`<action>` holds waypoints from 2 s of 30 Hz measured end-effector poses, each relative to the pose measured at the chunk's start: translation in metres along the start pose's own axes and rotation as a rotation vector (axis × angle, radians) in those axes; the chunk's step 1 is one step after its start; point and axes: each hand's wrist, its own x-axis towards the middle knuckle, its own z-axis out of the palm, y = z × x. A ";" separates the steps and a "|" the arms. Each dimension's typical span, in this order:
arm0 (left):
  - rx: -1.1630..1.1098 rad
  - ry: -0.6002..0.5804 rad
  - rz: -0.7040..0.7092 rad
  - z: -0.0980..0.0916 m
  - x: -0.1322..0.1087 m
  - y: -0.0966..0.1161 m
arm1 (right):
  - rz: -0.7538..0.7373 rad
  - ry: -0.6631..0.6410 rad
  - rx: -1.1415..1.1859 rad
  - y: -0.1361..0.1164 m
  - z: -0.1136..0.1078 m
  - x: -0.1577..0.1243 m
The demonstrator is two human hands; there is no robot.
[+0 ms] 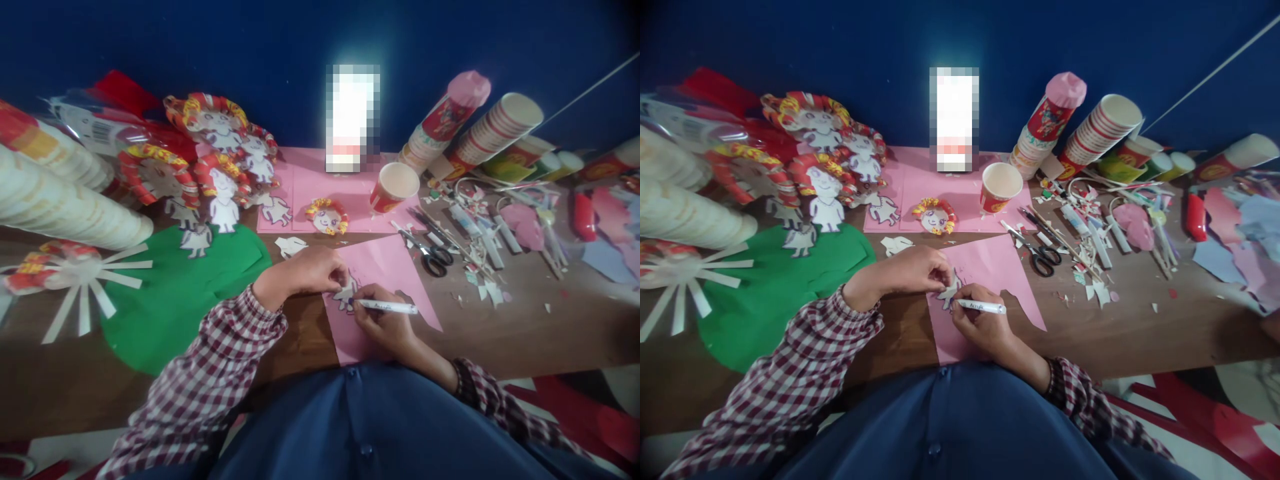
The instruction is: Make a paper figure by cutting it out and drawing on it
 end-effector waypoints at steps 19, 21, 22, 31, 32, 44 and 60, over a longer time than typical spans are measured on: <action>-0.008 0.002 0.008 0.001 0.001 -0.002 | 0.041 -0.005 0.038 -0.002 0.001 0.000; -0.008 0.000 0.002 0.001 0.001 -0.002 | 0.056 0.003 0.032 -0.002 0.000 0.000; -0.007 0.000 -0.001 0.001 0.001 -0.002 | 0.070 0.009 0.043 -0.003 0.000 -0.001; 0.002 0.003 0.005 0.001 0.001 -0.002 | 0.122 0.021 0.090 -0.004 -0.001 -0.001; 0.001 0.001 0.004 0.001 0.001 -0.002 | 0.113 0.020 0.084 -0.004 -0.001 -0.001; -0.048 -0.006 0.040 0.002 0.000 -0.008 | 0.204 0.086 0.410 -0.005 -0.008 -0.001; -0.128 0.209 0.007 -0.006 -0.020 0.002 | 0.188 0.109 0.412 -0.009 -0.029 0.001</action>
